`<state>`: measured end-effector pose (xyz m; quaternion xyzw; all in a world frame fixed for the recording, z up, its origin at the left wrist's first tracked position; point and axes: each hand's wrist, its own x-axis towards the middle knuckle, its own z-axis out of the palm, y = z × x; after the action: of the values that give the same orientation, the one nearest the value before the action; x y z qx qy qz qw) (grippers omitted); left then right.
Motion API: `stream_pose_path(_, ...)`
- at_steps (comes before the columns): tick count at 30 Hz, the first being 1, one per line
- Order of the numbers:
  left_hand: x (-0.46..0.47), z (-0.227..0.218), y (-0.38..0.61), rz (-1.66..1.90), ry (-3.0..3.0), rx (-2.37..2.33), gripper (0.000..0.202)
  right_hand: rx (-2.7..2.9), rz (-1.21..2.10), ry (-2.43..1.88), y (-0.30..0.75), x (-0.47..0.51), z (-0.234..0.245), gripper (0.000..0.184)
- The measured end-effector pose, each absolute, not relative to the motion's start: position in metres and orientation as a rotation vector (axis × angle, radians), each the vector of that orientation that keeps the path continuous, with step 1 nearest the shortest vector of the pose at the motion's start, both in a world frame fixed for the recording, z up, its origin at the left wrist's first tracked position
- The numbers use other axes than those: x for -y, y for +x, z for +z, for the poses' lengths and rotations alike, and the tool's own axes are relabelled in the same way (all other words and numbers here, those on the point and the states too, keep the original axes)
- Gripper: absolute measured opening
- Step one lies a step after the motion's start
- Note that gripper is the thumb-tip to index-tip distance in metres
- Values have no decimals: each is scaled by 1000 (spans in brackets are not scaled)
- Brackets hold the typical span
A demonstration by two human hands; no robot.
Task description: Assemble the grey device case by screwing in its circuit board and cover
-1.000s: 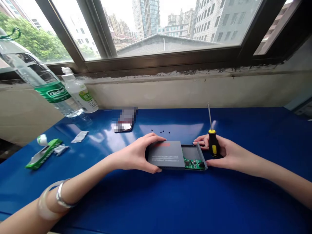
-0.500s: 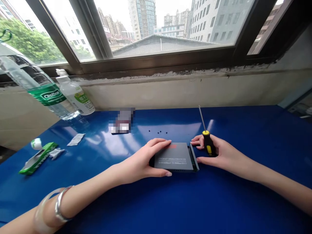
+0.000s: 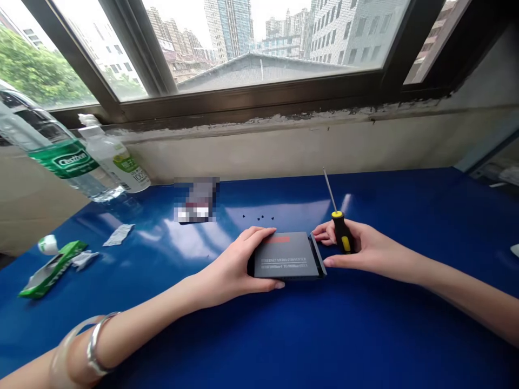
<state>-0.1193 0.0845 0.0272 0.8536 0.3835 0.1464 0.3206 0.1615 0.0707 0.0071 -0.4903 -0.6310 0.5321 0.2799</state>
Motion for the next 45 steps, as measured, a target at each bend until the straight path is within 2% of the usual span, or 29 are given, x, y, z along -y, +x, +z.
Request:
stream_pose_path(17, -84, 28, -115, 427, 2234, -1000, 70, 1665, 1354, -1269, 148, -64, 6, 41)
stream_pose_path(31, -88, 26, -117, 405, 2270, -973, 74, 1689, 1316, -1317, 148, -66, 4, 40)
stream_pose_path(37, -84, 32, -119, 365, 2250, -920, 81, 1858, 1260, -1251, 151, -65, 5, 45)
stream_pose_path(45, -79, 35, -118, 376, 2235, -914, 80, 1850, 1201, -1233, 150, -66, 3, 50)
